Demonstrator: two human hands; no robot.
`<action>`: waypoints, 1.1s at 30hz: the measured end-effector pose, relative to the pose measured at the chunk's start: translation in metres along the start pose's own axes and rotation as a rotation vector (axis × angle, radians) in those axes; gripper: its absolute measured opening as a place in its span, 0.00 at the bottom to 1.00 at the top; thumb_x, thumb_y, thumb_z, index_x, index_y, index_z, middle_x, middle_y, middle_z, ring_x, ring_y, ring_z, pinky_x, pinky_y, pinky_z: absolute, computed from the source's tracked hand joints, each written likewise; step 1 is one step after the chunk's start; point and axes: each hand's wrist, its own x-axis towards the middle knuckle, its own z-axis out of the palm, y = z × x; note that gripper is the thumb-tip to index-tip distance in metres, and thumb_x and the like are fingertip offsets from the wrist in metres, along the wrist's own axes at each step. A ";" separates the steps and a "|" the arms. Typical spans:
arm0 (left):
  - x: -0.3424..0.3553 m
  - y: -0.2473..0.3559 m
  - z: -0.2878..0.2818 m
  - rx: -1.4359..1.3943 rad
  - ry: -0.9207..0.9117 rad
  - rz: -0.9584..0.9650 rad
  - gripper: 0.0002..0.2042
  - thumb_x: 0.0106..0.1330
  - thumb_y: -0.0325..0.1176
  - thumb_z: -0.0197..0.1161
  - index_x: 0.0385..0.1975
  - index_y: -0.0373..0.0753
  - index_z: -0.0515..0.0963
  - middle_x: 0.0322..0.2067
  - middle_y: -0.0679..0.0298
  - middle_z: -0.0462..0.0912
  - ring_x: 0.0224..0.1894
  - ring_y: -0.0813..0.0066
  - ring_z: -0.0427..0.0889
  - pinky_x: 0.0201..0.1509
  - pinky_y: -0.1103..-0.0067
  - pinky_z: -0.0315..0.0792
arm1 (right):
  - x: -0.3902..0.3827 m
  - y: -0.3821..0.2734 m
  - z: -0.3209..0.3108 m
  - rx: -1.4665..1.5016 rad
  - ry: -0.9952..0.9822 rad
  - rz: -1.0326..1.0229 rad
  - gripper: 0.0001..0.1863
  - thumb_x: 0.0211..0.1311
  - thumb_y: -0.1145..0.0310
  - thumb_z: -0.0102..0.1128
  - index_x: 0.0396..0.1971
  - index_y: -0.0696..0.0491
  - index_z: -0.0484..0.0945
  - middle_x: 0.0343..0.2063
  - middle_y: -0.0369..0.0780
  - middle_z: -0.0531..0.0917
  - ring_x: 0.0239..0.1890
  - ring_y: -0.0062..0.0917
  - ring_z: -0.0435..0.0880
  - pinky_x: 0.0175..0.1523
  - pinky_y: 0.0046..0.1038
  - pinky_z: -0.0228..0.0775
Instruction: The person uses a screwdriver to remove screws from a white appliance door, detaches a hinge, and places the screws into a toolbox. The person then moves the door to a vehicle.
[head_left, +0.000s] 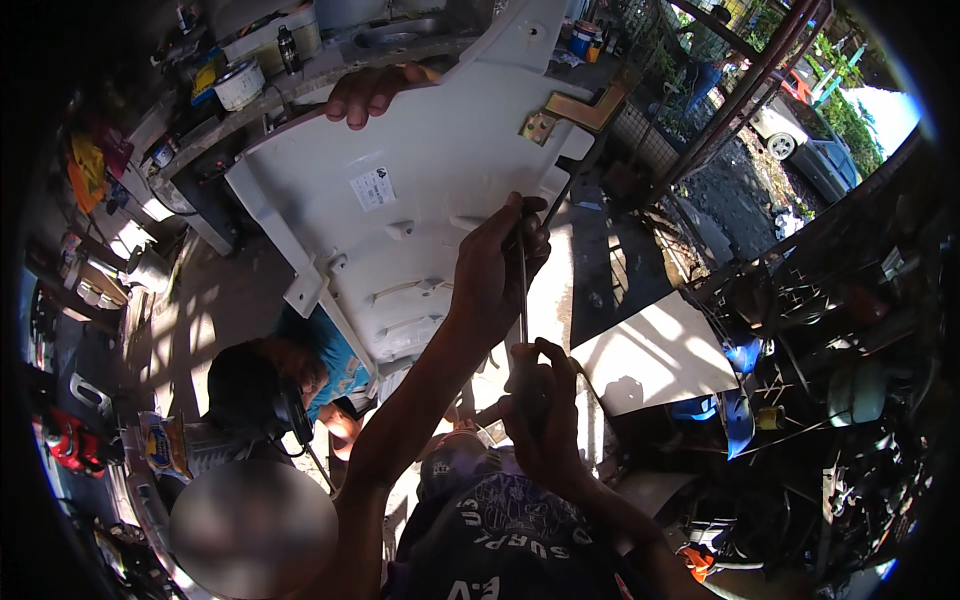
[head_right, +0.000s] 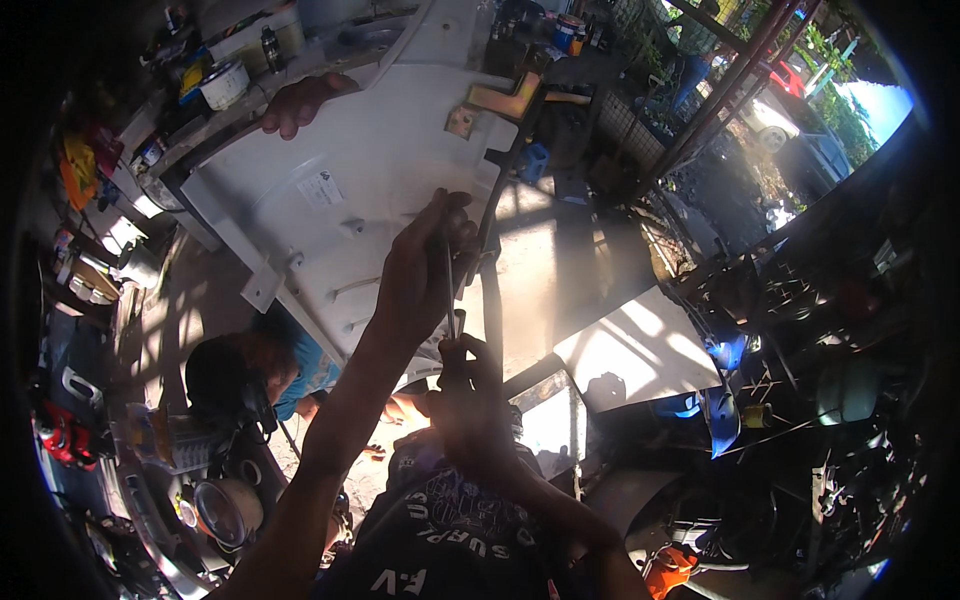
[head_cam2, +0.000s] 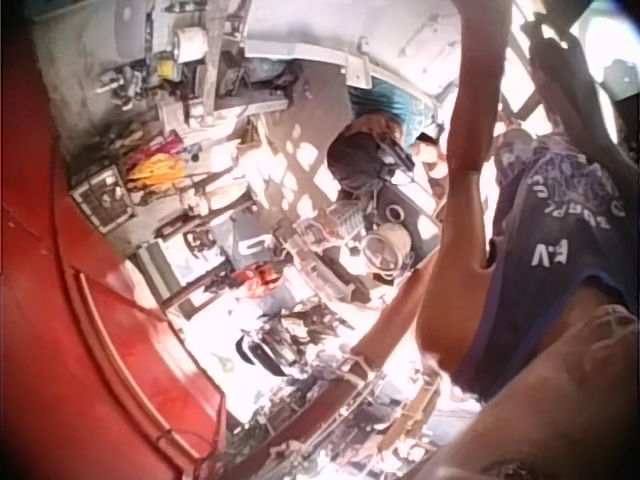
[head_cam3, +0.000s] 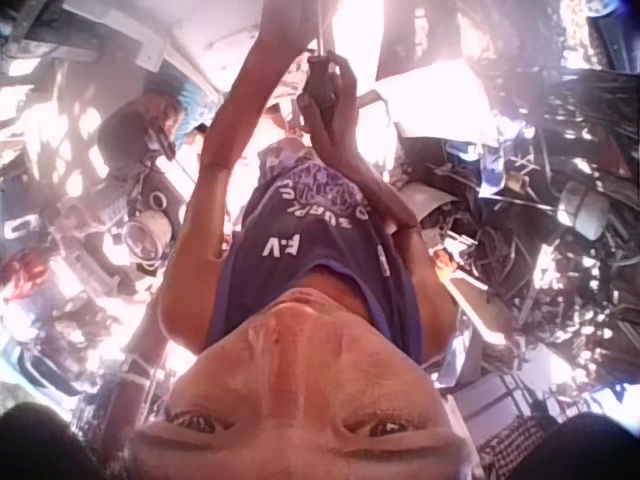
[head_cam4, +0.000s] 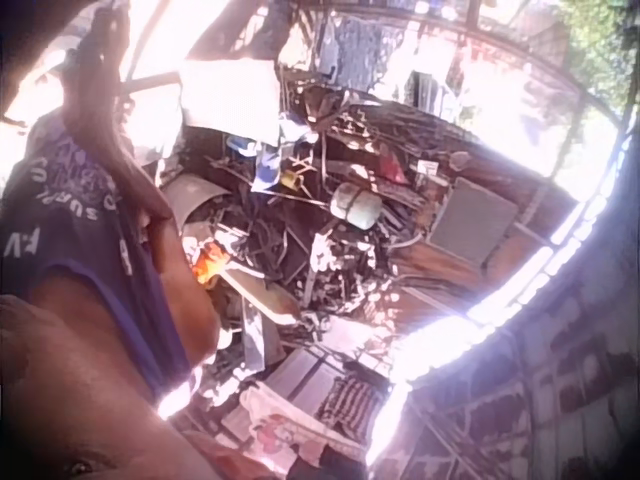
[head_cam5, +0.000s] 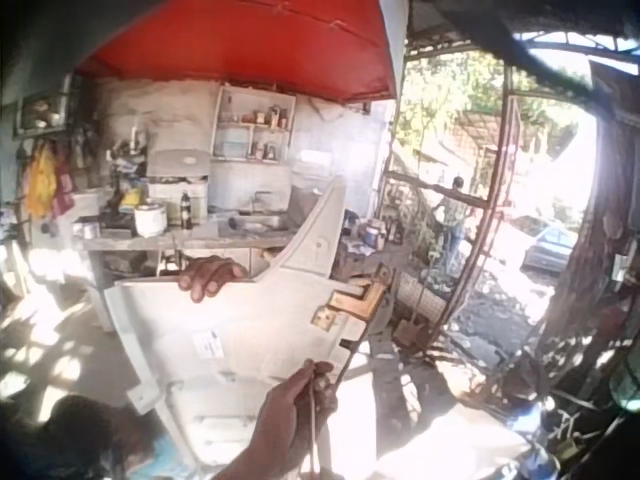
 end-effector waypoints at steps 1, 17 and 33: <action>0.008 0.003 0.007 -0.008 -0.031 -0.025 0.13 0.77 0.39 0.54 0.47 0.35 0.75 0.28 0.70 0.73 0.33 0.82 0.73 0.39 0.81 0.70 | 0.009 -0.008 0.001 0.071 0.017 0.064 0.35 0.67 0.74 0.53 0.70 0.60 0.48 0.41 0.46 0.75 0.40 0.26 0.77 0.47 0.29 0.71; 0.030 0.028 0.004 -0.210 -0.141 0.029 0.09 0.74 0.36 0.55 0.37 0.37 0.78 0.29 0.68 0.79 0.38 0.76 0.80 0.47 0.79 0.75 | 0.031 -0.022 0.007 0.500 0.053 0.134 0.36 0.70 0.69 0.54 0.73 0.55 0.48 0.35 0.40 0.76 0.19 0.12 0.70 0.21 0.16 0.60; 0.025 0.018 0.013 -0.466 -0.183 -0.036 0.10 0.73 0.36 0.57 0.34 0.36 0.76 0.26 0.65 0.77 0.35 0.74 0.77 0.45 0.80 0.74 | 0.028 -0.018 0.005 0.643 0.067 0.222 0.38 0.68 0.66 0.56 0.72 0.55 0.48 0.31 0.41 0.77 0.19 0.15 0.73 0.22 0.17 0.64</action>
